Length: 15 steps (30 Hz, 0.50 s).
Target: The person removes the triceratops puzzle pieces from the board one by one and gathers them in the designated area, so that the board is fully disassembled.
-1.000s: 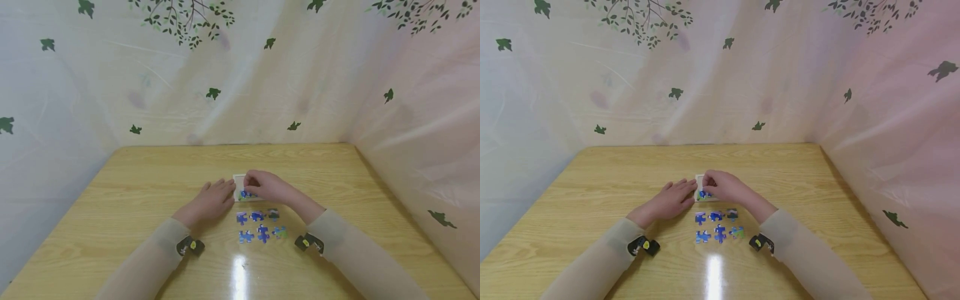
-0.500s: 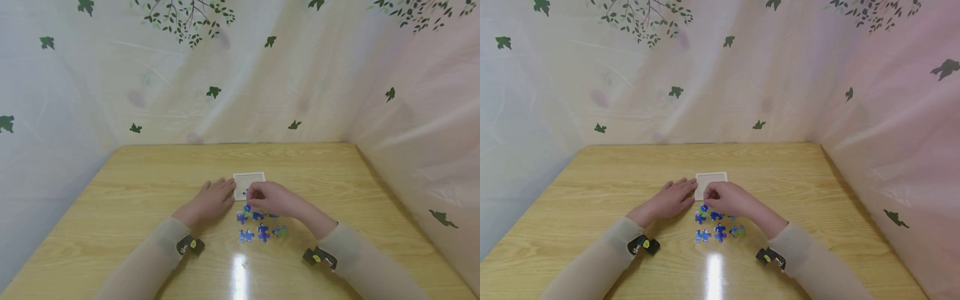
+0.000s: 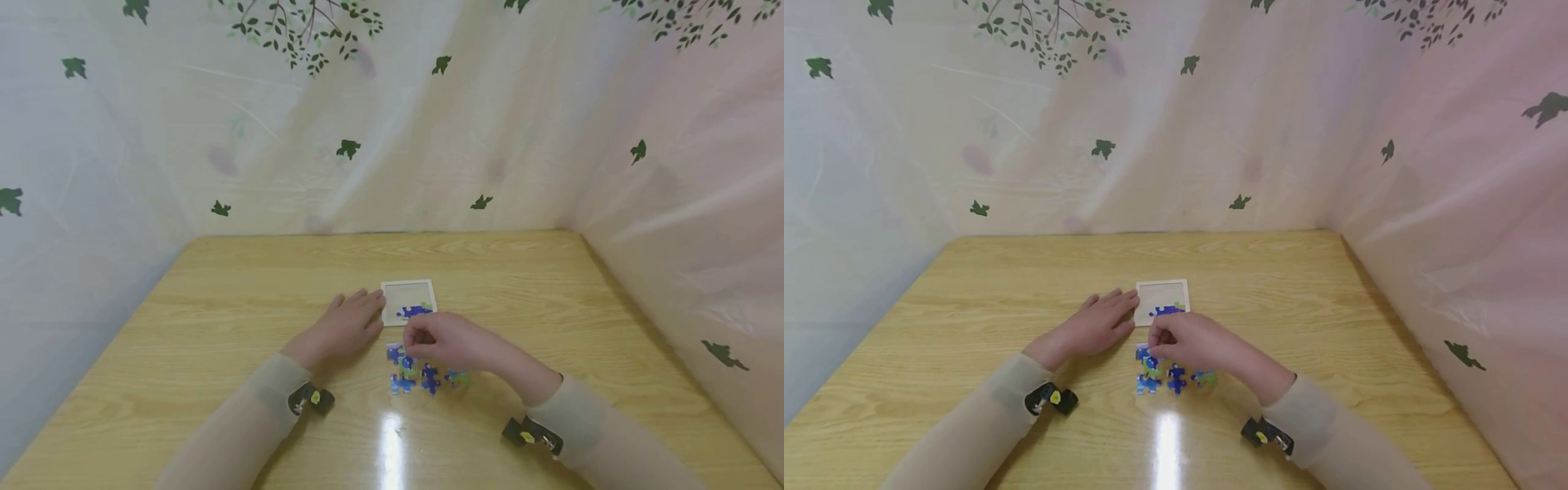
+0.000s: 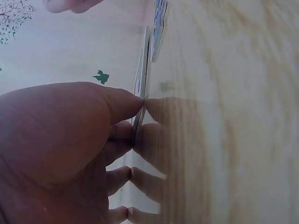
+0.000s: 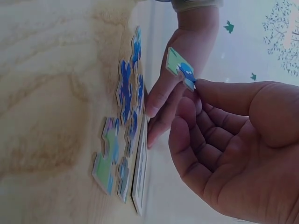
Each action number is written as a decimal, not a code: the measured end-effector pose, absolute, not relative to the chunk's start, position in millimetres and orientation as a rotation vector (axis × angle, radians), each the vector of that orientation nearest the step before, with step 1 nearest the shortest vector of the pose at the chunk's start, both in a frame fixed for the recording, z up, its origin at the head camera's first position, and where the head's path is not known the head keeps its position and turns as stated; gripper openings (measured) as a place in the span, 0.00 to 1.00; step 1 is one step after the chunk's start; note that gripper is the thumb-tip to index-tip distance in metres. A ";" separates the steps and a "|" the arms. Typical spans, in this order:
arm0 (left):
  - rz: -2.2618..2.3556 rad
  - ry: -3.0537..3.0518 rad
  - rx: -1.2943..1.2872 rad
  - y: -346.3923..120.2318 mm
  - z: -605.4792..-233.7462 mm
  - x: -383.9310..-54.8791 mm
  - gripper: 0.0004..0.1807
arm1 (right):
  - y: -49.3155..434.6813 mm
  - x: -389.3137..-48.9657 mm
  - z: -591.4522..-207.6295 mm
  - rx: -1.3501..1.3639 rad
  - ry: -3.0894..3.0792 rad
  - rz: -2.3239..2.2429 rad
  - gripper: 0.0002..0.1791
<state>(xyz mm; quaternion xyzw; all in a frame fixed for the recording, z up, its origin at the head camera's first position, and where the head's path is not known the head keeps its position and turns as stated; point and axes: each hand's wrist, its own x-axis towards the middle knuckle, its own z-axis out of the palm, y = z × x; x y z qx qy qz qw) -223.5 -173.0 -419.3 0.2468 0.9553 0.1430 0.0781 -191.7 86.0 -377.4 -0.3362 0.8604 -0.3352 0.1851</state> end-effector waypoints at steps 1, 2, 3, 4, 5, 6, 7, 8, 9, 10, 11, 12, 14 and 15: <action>0.428 2.860 0.739 -173.1 -419.1 -223.7 0.33 | 85.3 -190.5 -377.4 -0.952 2.417 -0.935 0.05; 0.429 2.861 0.741 -173.2 -419.4 -224.0 0.33 | 84.2 -189.0 -377.3 -0.958 2.415 -0.918 0.05; 0.428 2.861 0.740 -173.2 -419.5 -224.3 0.33 | 83.0 -187.3 -376.8 -0.962 2.414 -0.901 0.05; 0.425 2.860 0.740 -173.2 -419.6 -224.7 0.33 | 81.7 -185.4 -376.9 -0.959 2.411 -0.885 0.05; 0.427 2.860 0.740 -173.1 -419.6 -225.0 0.33 | 80.3 -183.8 -377.2 -0.963 2.409 -0.868 0.06; 0.425 2.861 0.739 -173.2 -419.8 -225.4 0.33 | 78.9 -182.1 -377.5 -0.966 2.409 -0.849 0.06; 0.422 2.862 0.740 -173.2 -419.9 -225.7 0.33 | 77.4 -180.2 -378.0 -0.970 2.413 -0.829 0.06; 0.416 2.862 0.737 -173.3 -419.9 -225.8 0.33 | 76.1 -178.2 -378.2 -0.972 2.414 -0.814 0.07; 0.411 2.861 0.736 -173.2 -419.7 -225.9 0.33 | 74.9 -176.4 -378.3 -0.974 2.412 -0.803 0.07; 0.408 2.861 0.736 -173.3 -419.7 -226.0 0.33 | 73.8 -174.9 -379.1 -0.979 2.411 -0.793 0.07; 0.407 2.861 0.736 -173.3 -419.7 -226.0 0.33 | 72.8 -173.4 -379.9 -0.987 2.409 -0.785 0.07; 0.406 2.861 0.735 -173.4 -419.7 -225.9 0.33 | 72.1 -171.7 -380.1 -0.986 2.405 -0.780 0.08; 0.411 2.860 0.732 -173.4 -419.6 -225.3 0.33 | 71.0 -168.8 -381.0 -0.984 2.400 -0.772 0.08; 0.414 2.861 0.734 -173.5 -419.5 -225.0 0.33 | 70.7 -167.6 -381.5 -0.982 2.399 -0.767 0.08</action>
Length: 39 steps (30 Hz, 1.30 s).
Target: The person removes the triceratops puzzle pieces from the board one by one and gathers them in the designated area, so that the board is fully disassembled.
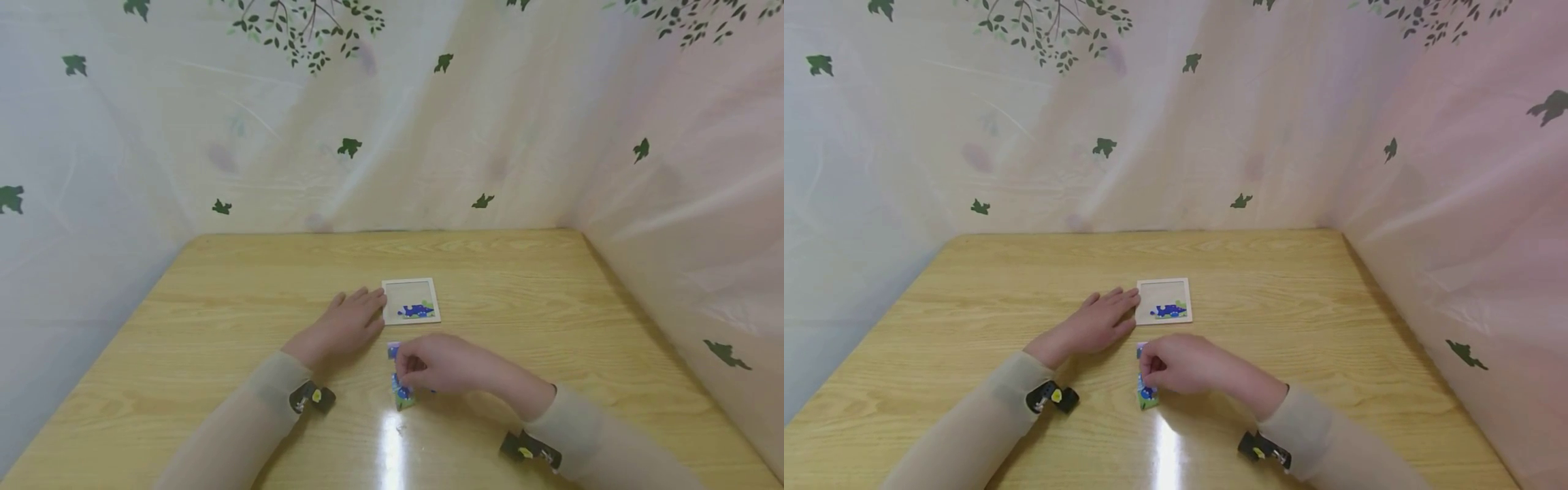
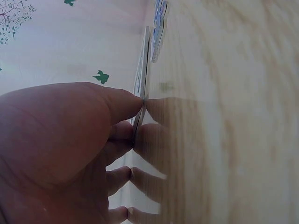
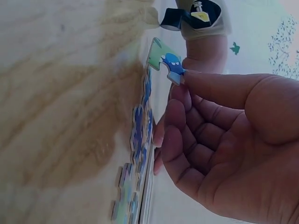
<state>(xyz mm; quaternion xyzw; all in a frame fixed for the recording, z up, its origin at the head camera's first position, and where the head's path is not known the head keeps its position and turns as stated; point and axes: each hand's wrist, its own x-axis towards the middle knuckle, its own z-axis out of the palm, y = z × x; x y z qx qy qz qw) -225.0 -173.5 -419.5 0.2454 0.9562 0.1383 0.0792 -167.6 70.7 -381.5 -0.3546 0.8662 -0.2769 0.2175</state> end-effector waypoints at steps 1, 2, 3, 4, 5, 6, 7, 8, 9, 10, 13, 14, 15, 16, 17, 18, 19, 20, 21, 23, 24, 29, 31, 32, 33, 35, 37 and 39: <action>0.417 2.862 0.732 -173.5 -419.4 -224.6 0.33 | 70.5 -166.6 -382.2 -0.984 2.400 -0.762 0.07; 0.418 2.863 0.730 -173.6 -419.4 -224.1 0.33 | 70.3 -165.5 -382.5 -0.987 2.400 -0.758 0.08; 0.419 2.866 0.730 -173.7 -419.8 -223.8 0.33 | 70.1 -164.5 -382.7 -0.993 2.403 -0.753 0.08; 0.418 2.868 0.731 -173.8 -420.0 -223.4 0.33 | 70.1 -163.7 -383.0 -0.999 2.407 -0.749 0.09; 0.414 2.868 0.730 -174.1 -420.2 -223.2 0.33 | 70.1 -162.9 -383.4 -1.008 2.409 -0.748 0.09; 0.414 2.870 0.731 -174.2 -420.3 -222.8 0.33 | 70.1 -162.2 -383.6 -1.012 2.413 -0.746 0.10; 0.416 2.872 0.732 -174.1 -420.4 -222.3 0.33 | 70.0 -161.5 -383.5 -1.019 2.422 -0.739 0.11; 0.412 2.874 0.731 -174.2 -420.7 -222.2 0.33 | 70.2 -160.7 -383.2 -1.022 2.429 -0.735 0.11; 0.411 2.875 0.730 -174.0 -420.6 -222.1 0.33 | 70.4 -160.2 -383.1 -1.023 2.436 -0.731 0.12; 0.410 2.873 0.726 -173.9 -420.4 -221.9 0.33 | 70.6 -159.7 -382.9 -1.018 2.446 -0.725 0.12; 0.406 2.873 0.720 -173.8 -420.9 -222.2 0.33 | 70.4 -158.8 -383.3 -1.013 2.464 -0.705 0.11; 0.405 2.871 0.719 -173.9 -421.3 -222.8 0.33 | 70.4 -158.7 -384.0 -1.013 2.470 -0.698 0.11; 0.409 2.869 0.721 -173.9 -421.3 -223.2 0.33 | 70.0 -158.6 -384.9 -1.015 2.474 -0.690 0.11; 0.413 2.867 0.723 -174.1 -421.7 -223.6 0.33 | 69.8 -158.2 -385.6 -1.016 2.480 -0.680 0.11; 0.416 2.865 0.725 -174.2 -422.0 -224.0 0.33 | 69.6 -157.9 -386.5 -1.020 2.485 -0.672 0.11; 0.418 2.862 0.727 -174.2 -422.1 -224.6 0.33 | 69.3 -157.5 -387.3 -1.024 2.492 -0.662 0.11; 0.418 2.858 0.726 -174.3 -422.1 -225.0 0.33 | 69.1 -157.1 -388.1 -1.024 2.499 -0.652 0.11; 0.426 2.858 0.732 -174.3 -422.2 -225.4 0.33 | 68.9 -156.6 -388.6 -1.023 2.506 -0.642 0.11; 0.427 2.857 0.733 -174.2 -422.1 -225.6 0.33 | 68.7 -156.1 -389.1 -1.024 2.508 -0.637 0.11; 0.426 2.857 0.739 -174.1 -422.3 -226.1 0.33 | 68.1 -155.3 -390.0 -1.024 2.514 -0.624 0.11; 0.424 2.857 0.741 -174.0 -422.3 -226.3 0.33 | 67.8 -154.9 -390.3 -1.026 2.516 -0.620 0.11; 0.424 2.860 0.751 -173.7 -421.4 -226.0 0.33 | 67.2 -153.8 -390.3 -1.037 2.525 -0.614 0.11; 0.423 2.860 0.755 -173.8 -421.1 -225.9 0.33 | 67.1 -153.4 -390.2 -1.045 2.532 -0.609 0.11; 0.422 2.860 0.756 -173.9 -421.2 -225.9 0.33 | 67.1 -153.3 -390.3 -1.052 2.537 -0.606 0.11; 0.424 2.862 0.760 -173.9 -421.4 -226.0 0.33 | 67.1 -153.1 -390.3 -1.058 2.541 -0.604 0.11; 0.419 2.862 0.757 -174.0 -421.6 -226.1 0.33 | 66.9 -152.9 -390.8 -1.072 2.553 -0.593 0.11; 0.417 2.864 0.759 -174.0 -421.8 -226.2 0.33 | 66.7 -152.6 -391.4 -1.083 2.560 -0.584 0.10; 0.413 2.866 0.759 -173.9 -422.3 -226.8 0.33 | 66.6 -152.4 -392.6 -1.093 2.568 -0.573 0.10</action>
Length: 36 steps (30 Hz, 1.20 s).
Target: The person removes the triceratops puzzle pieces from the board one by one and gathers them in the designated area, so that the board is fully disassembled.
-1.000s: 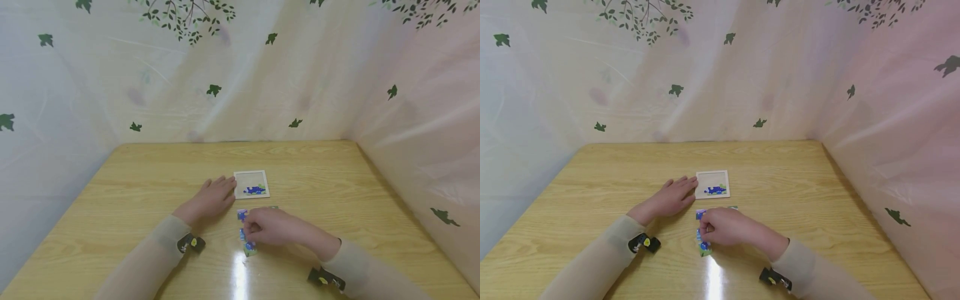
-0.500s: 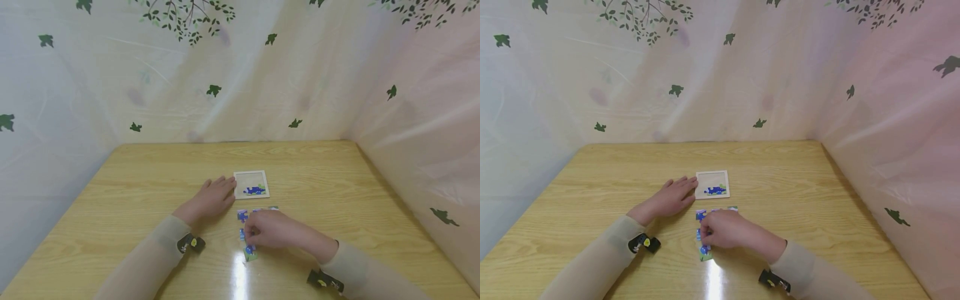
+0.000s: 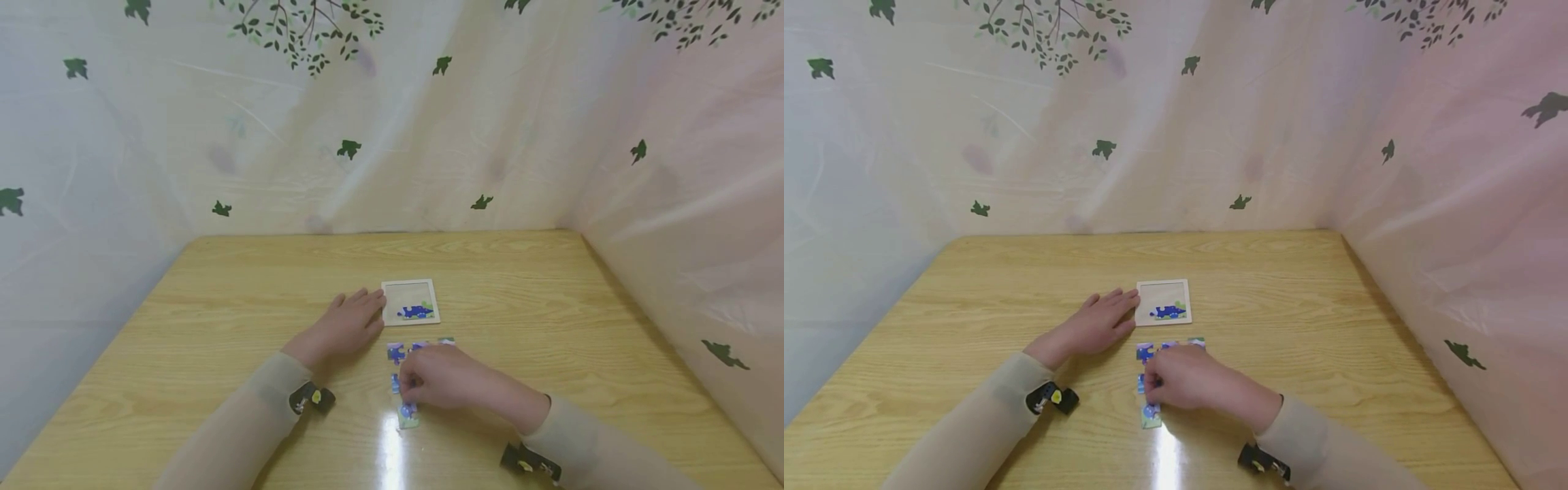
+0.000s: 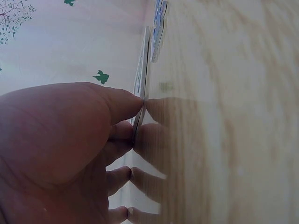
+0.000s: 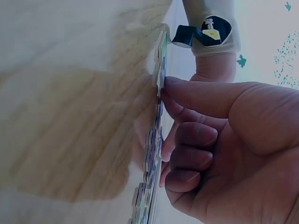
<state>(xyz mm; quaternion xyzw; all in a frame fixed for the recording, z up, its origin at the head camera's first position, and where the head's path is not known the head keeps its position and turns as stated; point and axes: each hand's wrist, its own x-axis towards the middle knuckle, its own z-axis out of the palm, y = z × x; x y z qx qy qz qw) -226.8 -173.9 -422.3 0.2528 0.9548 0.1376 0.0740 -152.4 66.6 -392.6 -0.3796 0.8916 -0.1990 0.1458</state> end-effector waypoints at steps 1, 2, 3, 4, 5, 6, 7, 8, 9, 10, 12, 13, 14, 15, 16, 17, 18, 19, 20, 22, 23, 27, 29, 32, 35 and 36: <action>0.412 2.866 0.757 -173.8 -422.4 -226.8 0.33 | 66.5 -152.4 -393.4 -1.099 2.573 -0.565 0.11; 0.415 2.867 0.758 -173.8 -422.4 -226.8 0.33 | 66.5 -152.2 -394.1 -1.099 2.576 -0.560 0.11; 0.418 2.868 0.759 -173.7 -422.6 -226.8 0.33 | 66.5 -152.1 -394.7 -1.101 2.576 -0.558 0.11; 0.419 2.868 0.755 -173.7 -422.6 -226.8 0.33 | 66.5 -152.1 -395.3 -1.103 2.580 -0.553 0.11; 0.421 2.868 0.754 -173.7 -422.8 -226.7 0.33 | 66.5 -151.9 -395.7 -1.104 2.582 -0.550 0.10; 0.422 2.868 0.753 -173.7 -422.6 -226.3 0.33 | 66.4 -151.8 -395.9 -1.101 2.580 -0.552 0.10; 0.424 2.867 0.750 -173.7 -422.5 -225.9 0.33 | 66.4 -151.5 -395.9 -1.100 2.580 -0.552 0.10; 0.426 2.867 0.749 -173.7 -422.5 -225.7 0.33 | 66.2 -151.2 -395.7 -1.098 2.578 -0.554 0.10; 0.427 2.865 0.746 -173.7 -422.6 -225.5 0.33 | 66.1 -150.9 -395.5 -1.098 2.578 -0.553 0.09; 0.429 2.864 0.743 -173.6 -422.7 -225.3 0.33 | 65.9 -150.6 -395.2 -1.098 2.578 -0.553 0.09; 0.429 2.862 0.738 -173.5 -422.7 -225.0 0.33 | 65.3 -150.1 -394.6 -1.095 2.579 -0.554 0.10; 0.427 2.862 0.736 -173.4 -422.8 -225.0 0.33 | 65.0 -149.8 -394.4 -1.093 2.581 -0.551 0.10; 0.425 2.862 0.735 -173.3 -422.7 -225.1 0.33 | 64.8 -149.6 -394.3 -1.091 2.582 -0.550 0.10; 0.422 2.862 0.734 -173.2 -422.8 -225.2 0.33 | 64.5 -149.5 -394.2 -1.088 2.584 -0.549 0.11; 0.419 2.863 0.734 -173.1 -422.9 -225.4 0.33 | 64.3 -149.4 -394.2 -1.084 2.585 -0.550 0.11; 0.419 2.865 0.737 -173.0 -422.9 -225.5 0.33 | 64.2 -149.4 -394.5 -1.081 2.585 -0.550 0.11; 0.418 2.866 0.740 -173.0 -423.0 -225.6 0.33 | 64.1 -149.5 -394.8 -1.081 2.585 -0.551 0.11; 0.419 2.868 0.745 -172.9 -423.1 -225.7 0.33 | 64.1 -149.6 -395.0 -1.080 2.585 -0.553 0.11; 0.420 2.868 0.748 -172.9 -423.0 -225.7 0.33 | 64.2 -149.8 -395.2 -1.079 2.583 -0.558 0.11; 0.423 2.869 0.755 -173.0 -422.8 -225.6 0.33 | 64.6 -150.8 -395.7 -1.074 2.575 -0.572 0.10; 0.425 2.869 0.758 -173.1 -422.7 -225.5 0.33 | 65.0 -151.7 -395.8 -1.066 2.566 -0.586 0.09; 0.421 2.864 0.758 -173.4 -421.9 -225.0 0.33 | 67.6 -157.5 -394.9 -0.993 2.528 -0.668 0.08; 0.423 2.864 0.757 -173.1 -421.7 -225.0 0.33 | 70.0 -162.6 -394.5 -0.957 2.519 -0.707 0.07; 0.421 2.863 0.752 -172.7 -422.0 -225.8 0.33 | 74.3 -172.1 -390.6 -0.909 2.522 -0.760 0.05; 0.421 2.862 0.750 -172.6 -422.0 -226.1 0.33 | 78.9 -184.9 -384.6 -0.878 2.535 -0.807 0.03; 0.418 2.862 0.745 -172.7 -422.2 -226.2 0.33 | 80.2 -189.4 -381.6 -0.866 2.536 -0.830 0.05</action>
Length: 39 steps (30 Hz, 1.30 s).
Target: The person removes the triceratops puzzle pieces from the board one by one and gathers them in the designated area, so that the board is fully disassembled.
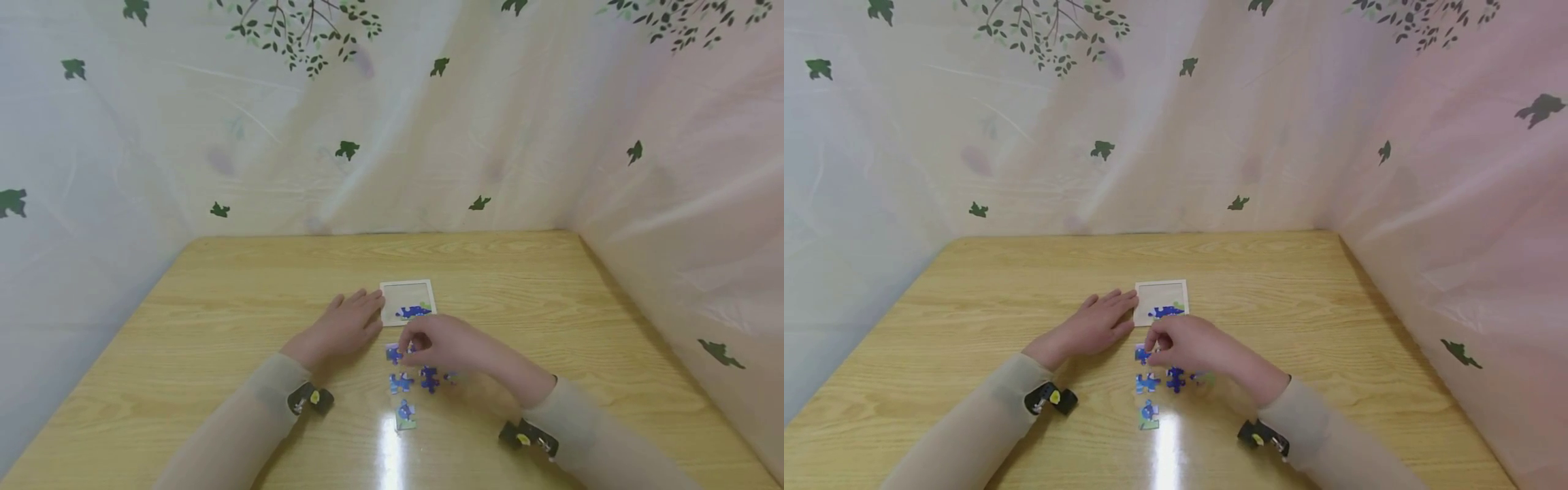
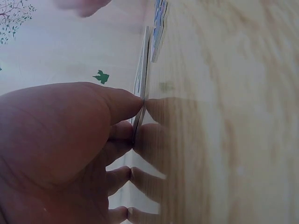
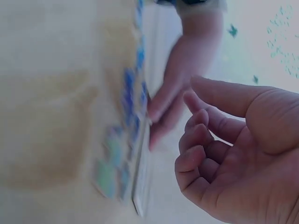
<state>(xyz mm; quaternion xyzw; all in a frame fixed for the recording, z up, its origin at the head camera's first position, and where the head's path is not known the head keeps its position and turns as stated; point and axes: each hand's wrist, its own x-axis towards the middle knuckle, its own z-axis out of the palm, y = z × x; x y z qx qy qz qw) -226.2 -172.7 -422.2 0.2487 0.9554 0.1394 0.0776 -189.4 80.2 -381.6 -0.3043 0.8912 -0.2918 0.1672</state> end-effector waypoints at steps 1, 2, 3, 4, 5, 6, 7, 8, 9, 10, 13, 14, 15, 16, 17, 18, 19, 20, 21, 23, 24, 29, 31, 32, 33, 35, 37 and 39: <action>0.417 2.861 0.739 -172.9 -422.5 -226.1 0.33 | 81.5 -194.6 -379.6 -0.857 2.544 -0.852 0.07; 0.423 2.861 0.737 -172.9 -422.5 -225.5 0.33 | 82.3 -200.1 -377.6 -0.855 2.552 -0.870 0.09; 0.425 2.860 0.732 -172.9 -422.5 -225.2 0.33 | 83.0 -205.5 -376.3 -0.853 2.564 -0.887 0.11; 0.429 2.860 0.729 -172.9 -422.7 -225.0 0.33 | 83.6 -210.8 -375.1 -0.846 2.575 -0.905 0.13; 0.428 2.858 0.725 -172.8 -422.9 -224.9 0.33 | 83.9 -216.0 -374.3 -0.829 2.589 -0.917 0.14; 0.429 2.858 0.725 -172.8 -423.4 -224.9 0.33 | 84.3 -221.1 -374.1 -0.820 2.601 -0.928 0.14; 0.433 2.858 0.724 -172.7 -423.7 -224.8 0.33 | 84.6 -225.9 -374.2 -0.807 2.618 -0.933 0.14; 0.432 2.857 0.725 -172.6 -424.0 -224.9 0.33 | 85.0 -230.2 -374.3 -0.788 2.631 -0.937 0.15; 0.427 2.857 0.726 -172.5 -424.1 -225.2 0.33 | 85.3 -234.1 -375.0 -0.762 2.645 -0.940 0.15; 0.423 2.860 0.727 -172.4 -424.5 -225.3 0.33 | 85.9 -237.9 -376.0 -0.739 2.655 -0.943 0.15; 0.418 2.866 0.730 -172.3 -425.0 -225.5 0.33 | 86.9 -247.6 -379.5 -0.690 2.673 -0.944 0.15; 0.419 2.868 0.732 -172.2 -425.1 -225.6 0.33 | 87.1 -250.3 -381.1 -0.668 2.675 -0.948 0.15; 0.418 2.870 0.732 -172.3 -425.2 -225.7 0.33 | 87.2 -252.8 -382.8 -0.654 2.677 -0.947 0.15; 0.419 2.871 0.732 -172.3 -425.4 -225.6 0.33 | 87.3 -255.0 -384.3 -0.643 2.677 -0.945 0.15; 0.420 2.872 0.732 -172.3 -425.5 -225.6 0.33 | 87.2 -257.0 -385.8 -0.633 2.676 -0.944 0.15; 0.421 2.873 0.732 -172.2 -425.7 -225.6 0.33 | 87.1 -258.6 -387.2 -0.620 2.669 -0.949 0.15; 0.423 2.874 0.732 -172.2 -425.8 -225.5 0.33 | 86.9 -260.0 -388.7 -0.609 2.663 -0.950 0.15; 0.422 2.875 0.733 -172.2 -425.9 -225.5 0.33 | 86.7 -261.1 -390.1 -0.600 2.653 -0.955 0.14; 0.417 2.875 0.729 -172.1 -426.0 -225.4 0.33 | 86.5 -262.1 -391.4 -0.599 2.643 -0.954 0.14; 0.416 2.874 0.727 -171.8 -426.1 -225.1 0.33 | 85.9 -264.0 -394.1 -0.594 2.626 -0.951 0.14; 0.417 2.874 0.727 -171.7 -425.9 -224.8 0.33 | 85.6 -264.5 -395.1 -0.591 2.621 -0.948 0.14; 0.421 2.874 0.731 -171.1 -424.3 -223.9 0.33 | 84.3 -266.9 -398.1 -0.601 2.617 -0.924 0.14; 0.419 2.875 0.733 -170.9 -423.8 -224.1 0.33 | 84.2 -267.4 -398.8 -0.613 2.614 -0.913 0.14; 0.416 2.877 0.735 -170.9 -423.8 -224.2 0.33 | 84.3 -267.6 -399.1 -0.618 2.612 -0.908 0.15; 0.412 2.878 0.736 -171.0 -423.9 -224.3 0.33 | 84.5 -268.2 -399.9 -0.626 2.610 -0.903 0.15; 0.406 2.880 0.739 -171.3 -424.0 -224.5 0.33 | 84.8 -268.9 -400.8 -0.636 2.607 -0.892 0.16; 0.404 2.882 0.740 -171.7 -424.3 -224.5 0.33 | 85.2 -269.8 -401.6 -0.644 2.605 -0.884 0.16; 0.403 2.882 0.739 -172.0 -424.0 -224.2 0.33 | 85.3 -270.8 -402.4 -0.652 2.604 -0.874 0.16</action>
